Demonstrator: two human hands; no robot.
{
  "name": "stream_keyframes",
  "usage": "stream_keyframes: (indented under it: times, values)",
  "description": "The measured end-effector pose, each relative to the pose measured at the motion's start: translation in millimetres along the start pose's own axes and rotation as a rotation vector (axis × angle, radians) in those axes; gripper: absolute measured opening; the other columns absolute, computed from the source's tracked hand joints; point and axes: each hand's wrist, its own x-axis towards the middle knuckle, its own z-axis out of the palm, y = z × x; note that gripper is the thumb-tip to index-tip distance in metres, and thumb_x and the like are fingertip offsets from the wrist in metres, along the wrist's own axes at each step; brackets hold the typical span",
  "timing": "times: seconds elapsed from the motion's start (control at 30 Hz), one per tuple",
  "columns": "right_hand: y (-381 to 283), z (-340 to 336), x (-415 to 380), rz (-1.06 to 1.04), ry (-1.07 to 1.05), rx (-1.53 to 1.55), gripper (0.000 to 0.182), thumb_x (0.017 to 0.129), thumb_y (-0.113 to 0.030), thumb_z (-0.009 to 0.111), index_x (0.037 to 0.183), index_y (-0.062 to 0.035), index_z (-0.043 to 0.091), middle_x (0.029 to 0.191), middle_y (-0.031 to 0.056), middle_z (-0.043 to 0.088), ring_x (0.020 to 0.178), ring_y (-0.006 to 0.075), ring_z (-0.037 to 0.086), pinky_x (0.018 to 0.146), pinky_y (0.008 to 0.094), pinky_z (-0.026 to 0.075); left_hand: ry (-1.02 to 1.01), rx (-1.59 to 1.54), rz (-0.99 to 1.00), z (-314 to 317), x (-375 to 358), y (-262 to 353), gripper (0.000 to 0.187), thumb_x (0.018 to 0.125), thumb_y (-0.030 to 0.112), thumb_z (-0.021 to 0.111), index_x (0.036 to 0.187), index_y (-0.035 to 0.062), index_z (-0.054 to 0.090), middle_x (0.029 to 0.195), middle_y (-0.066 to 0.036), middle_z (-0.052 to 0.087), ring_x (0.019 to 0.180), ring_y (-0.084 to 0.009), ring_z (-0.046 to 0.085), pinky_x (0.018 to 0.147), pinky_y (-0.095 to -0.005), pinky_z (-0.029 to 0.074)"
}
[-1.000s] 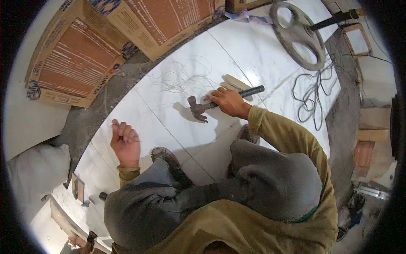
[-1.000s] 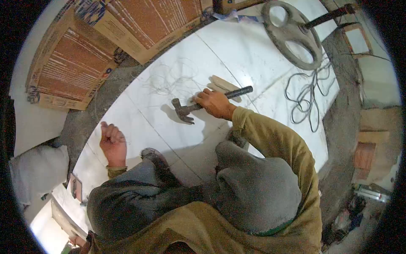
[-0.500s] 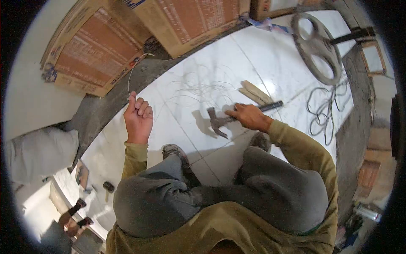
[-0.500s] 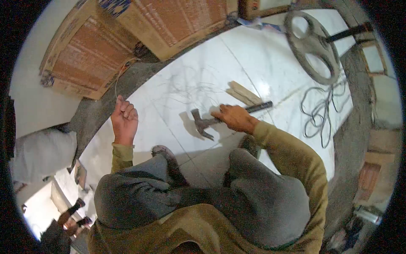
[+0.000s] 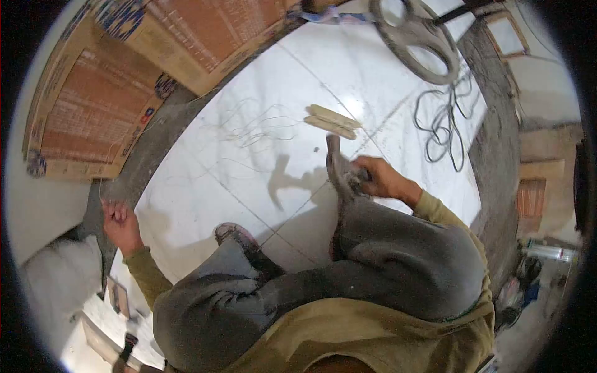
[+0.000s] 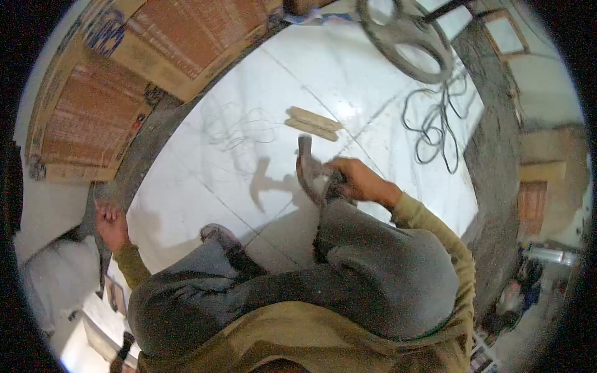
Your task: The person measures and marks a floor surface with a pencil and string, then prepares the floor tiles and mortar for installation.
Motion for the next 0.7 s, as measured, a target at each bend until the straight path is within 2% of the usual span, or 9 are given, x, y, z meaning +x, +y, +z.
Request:
stream_keyframes:
  times: [0.1,0.23,0.33,0.43,0.5,0.53,0.6,0.67,0.7]
  values:
    - [18,-12,18,0.443,0.132,0.215,0.035,0.073,-0.011,0.066,0.105,0.0008,0.061,0.086,0.0124,0.062,0.083,0.0197,0.058,0.073,0.0364,0.047,-0.146,-0.009,-0.084,41,-26,-18,0.012,0.102,0.015,0.044,0.103,0.0064,0.053,0.071,0.001,0.039,0.058,-0.0097,0.034,0.048,-0.0233,0.029]
    - [71,-17,69,0.397,0.329,-0.028,0.036,0.075,-0.017,0.072,0.105,-0.0006,0.063,0.089,0.0188,0.066,0.08,0.0311,0.064,0.071,0.0415,0.05,-0.108,0.265,-0.116,83,-54,-54,0.03,0.101,0.014,0.046,0.129,0.004,0.051,0.074,0.002,0.046,0.061,-0.0055,0.038,0.051,-0.0195,0.032]
    - [83,-22,83,0.288,0.312,-0.226,0.037,0.077,-0.021,0.073,0.107,-0.002,0.064,0.093,0.0223,0.067,0.084,0.0385,0.065,0.073,0.0454,0.052,-0.349,1.429,-0.122,109,-83,-63,0.047,0.097,0.03,0.055,0.135,0.0026,0.051,0.083,0.0,0.061,0.062,-0.0031,0.043,0.056,-0.018,0.035]
    - [94,-5,87,0.33,0.283,-0.285,0.037,0.079,-0.023,0.07,0.11,-0.0037,0.064,0.093,0.0221,0.067,0.088,0.0389,0.065,0.075,0.0476,0.052,-0.457,1.608,0.172,119,-111,-61,0.046,0.096,0.034,0.056,0.129,0.0029,0.056,0.085,0.0,0.062,0.061,-0.0054,0.045,0.057,-0.0212,0.037]
    - [85,3,78,0.284,0.33,-0.322,0.028,0.082,-0.022,0.068,0.103,-0.005,0.065,0.094,0.0195,0.066,0.091,0.0363,0.064,0.077,0.0471,0.052,-0.339,1.733,0.006,107,-98,-25,0.055,0.095,0.033,0.057,0.141,0.0064,0.045,0.091,-0.003,0.061,0.069,-0.0081,0.049,0.063,-0.0227,0.041]
    - [91,7,82,0.329,0.294,-0.333,0.03,0.083,-0.03,0.067,0.101,-0.0054,0.065,0.096,0.0199,0.066,0.092,0.0379,0.064,0.081,0.0479,0.051,-0.366,1.742,0.048,129,-113,-22,0.057,0.093,0.029,0.057,0.143,0.0061,0.04,0.094,-0.004,0.061,0.074,-0.0097,0.05,0.068,-0.024,0.042]
    - [100,17,80,0.354,0.316,-0.323,0.02,0.08,-0.017,0.064,0.095,-0.0038,0.065,0.097,0.0194,0.066,0.092,0.0379,0.064,0.08,0.0465,0.052,-0.418,1.76,0.136,174,-141,-18,0.065,0.091,0.021,0.058,0.148,0.0056,0.031,0.1,-0.005,0.061,0.083,-0.0131,0.053,0.079,-0.0267,0.045]
    - [75,7,72,0.402,0.301,-0.24,0.02,0.077,-0.015,0.064,0.094,-0.0036,0.065,0.092,0.0211,0.066,0.091,0.0383,0.065,0.078,0.0479,0.053,-0.707,1.738,-0.085,156,-94,25,0.062,0.094,0.036,0.057,0.149,0.0167,0.035,0.115,-0.006,0.059,0.085,-0.011,0.049,0.071,-0.0262,0.04]
    - [74,10,67,0.369,0.348,-0.218,0.022,0.075,-0.016,0.065,0.093,-0.0036,0.065,0.092,0.0212,0.066,0.088,0.0389,0.065,0.077,0.0489,0.053,-0.312,1.89,0.17,235,-193,-14,0.055,0.089,0.038,0.067,0.133,0.0069,0.056,0.126,-0.02,0.061,0.116,-0.0323,0.057,0.105,-0.0446,0.039]
